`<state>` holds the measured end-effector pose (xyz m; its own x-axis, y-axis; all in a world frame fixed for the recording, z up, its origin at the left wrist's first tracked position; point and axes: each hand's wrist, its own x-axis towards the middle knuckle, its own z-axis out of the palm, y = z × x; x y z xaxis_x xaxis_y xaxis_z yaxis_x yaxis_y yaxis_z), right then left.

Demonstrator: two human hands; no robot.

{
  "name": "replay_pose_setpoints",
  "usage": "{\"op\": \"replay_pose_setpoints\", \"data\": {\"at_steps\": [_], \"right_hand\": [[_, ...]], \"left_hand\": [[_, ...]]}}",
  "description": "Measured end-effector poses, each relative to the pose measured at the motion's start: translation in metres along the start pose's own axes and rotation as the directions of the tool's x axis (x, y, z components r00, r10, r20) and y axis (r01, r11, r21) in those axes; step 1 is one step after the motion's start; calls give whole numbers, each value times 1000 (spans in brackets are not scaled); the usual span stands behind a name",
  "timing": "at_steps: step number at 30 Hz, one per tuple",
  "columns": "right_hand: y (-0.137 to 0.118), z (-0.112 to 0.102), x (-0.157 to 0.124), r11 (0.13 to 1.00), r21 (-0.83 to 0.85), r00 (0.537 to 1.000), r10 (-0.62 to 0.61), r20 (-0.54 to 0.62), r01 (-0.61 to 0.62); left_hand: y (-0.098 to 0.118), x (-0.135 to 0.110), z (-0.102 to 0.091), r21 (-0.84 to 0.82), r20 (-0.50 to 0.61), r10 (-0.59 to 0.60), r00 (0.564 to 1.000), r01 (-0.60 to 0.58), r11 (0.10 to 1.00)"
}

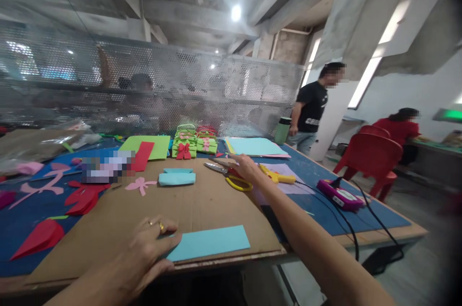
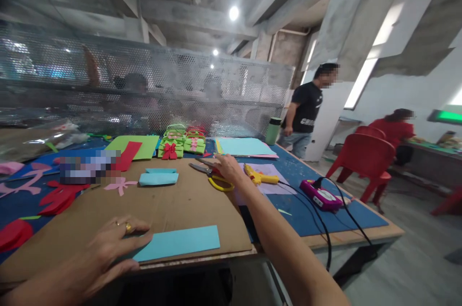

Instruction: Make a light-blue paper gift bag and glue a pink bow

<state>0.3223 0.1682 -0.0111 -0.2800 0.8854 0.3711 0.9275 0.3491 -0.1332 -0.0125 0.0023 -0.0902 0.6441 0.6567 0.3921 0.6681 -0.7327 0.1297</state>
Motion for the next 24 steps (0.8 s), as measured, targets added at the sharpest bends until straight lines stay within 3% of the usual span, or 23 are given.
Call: {"op": "replay_pose_setpoints", "data": {"at_steps": [3,6,11,14,21,24], "right_hand": [[-15,-6,-18,995,77,997,-66,-45,69],[-39,-17,-60,962,191,981,-190,-33,193],[-71,-31,-149,818,432,895,-443,52,380],[-75,-30,-176,812,440,889,-453,63,383],[-67,-15,-166,844,188,865,-491,-104,502],[-60,-16,-143,862,263,901,-416,-121,433]], "left_hand": [[3,1,-7,-20,15,20,1000,-19,1000],[5,3,-16,-29,47,49,998,-47,998],[10,8,-23,15,-82,115,990,-114,993],[12,12,-20,99,-128,130,983,-118,988],[10,26,-15,220,-299,151,942,-86,972],[5,37,-25,93,-309,10,951,20,995]]}}
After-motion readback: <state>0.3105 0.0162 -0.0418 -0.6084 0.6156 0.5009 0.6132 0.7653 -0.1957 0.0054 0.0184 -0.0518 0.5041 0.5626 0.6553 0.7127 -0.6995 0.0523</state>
